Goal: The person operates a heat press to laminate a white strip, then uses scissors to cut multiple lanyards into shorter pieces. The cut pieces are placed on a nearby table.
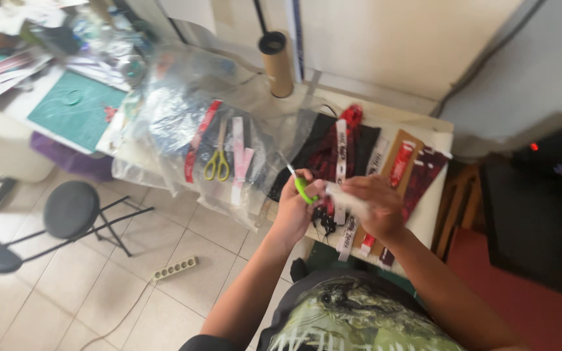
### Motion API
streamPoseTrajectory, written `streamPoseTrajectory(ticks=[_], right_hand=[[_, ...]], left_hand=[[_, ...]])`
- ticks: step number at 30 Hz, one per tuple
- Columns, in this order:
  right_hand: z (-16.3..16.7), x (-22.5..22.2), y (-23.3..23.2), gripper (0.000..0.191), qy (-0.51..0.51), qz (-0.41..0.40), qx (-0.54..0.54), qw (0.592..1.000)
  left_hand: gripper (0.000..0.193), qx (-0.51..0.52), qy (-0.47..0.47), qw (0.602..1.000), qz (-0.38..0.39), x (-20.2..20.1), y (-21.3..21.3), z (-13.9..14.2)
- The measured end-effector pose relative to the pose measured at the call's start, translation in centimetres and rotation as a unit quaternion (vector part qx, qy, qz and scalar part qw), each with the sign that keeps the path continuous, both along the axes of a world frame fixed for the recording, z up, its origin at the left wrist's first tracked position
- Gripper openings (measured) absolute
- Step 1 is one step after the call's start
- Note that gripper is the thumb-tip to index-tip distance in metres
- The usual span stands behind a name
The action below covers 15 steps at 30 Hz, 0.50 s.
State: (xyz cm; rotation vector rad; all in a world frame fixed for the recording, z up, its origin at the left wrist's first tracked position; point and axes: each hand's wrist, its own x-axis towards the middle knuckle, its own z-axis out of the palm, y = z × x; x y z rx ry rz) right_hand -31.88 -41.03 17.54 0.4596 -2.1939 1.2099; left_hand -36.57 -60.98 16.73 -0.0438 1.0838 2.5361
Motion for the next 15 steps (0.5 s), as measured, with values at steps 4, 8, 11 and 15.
streamPoseTrajectory(ticks=[4,8,11,15], right_hand=[[2.3,-0.6,0.9,0.019,-0.192,0.103,-0.309,0.926],[4.8,-1.2,1.5,0.028,-0.262,0.217,-0.401,0.85],[5.8,-0.8,0.7,0.044,-0.277,0.243,-0.4,0.839],[6.2,0.4,-1.2,0.051,-0.121,0.132,-0.298,0.937]], left_hand=[[0.033,-0.193,0.204,0.954,0.103,2.5,-1.3,4.3],[0.036,-0.207,0.263,0.936,0.109,5.1,-0.1,7.3],[0.035,-0.135,0.218,0.96,0.114,6.6,1.9,8.1],[0.027,-0.213,0.249,0.917,0.228,7.4,4.1,8.1]])
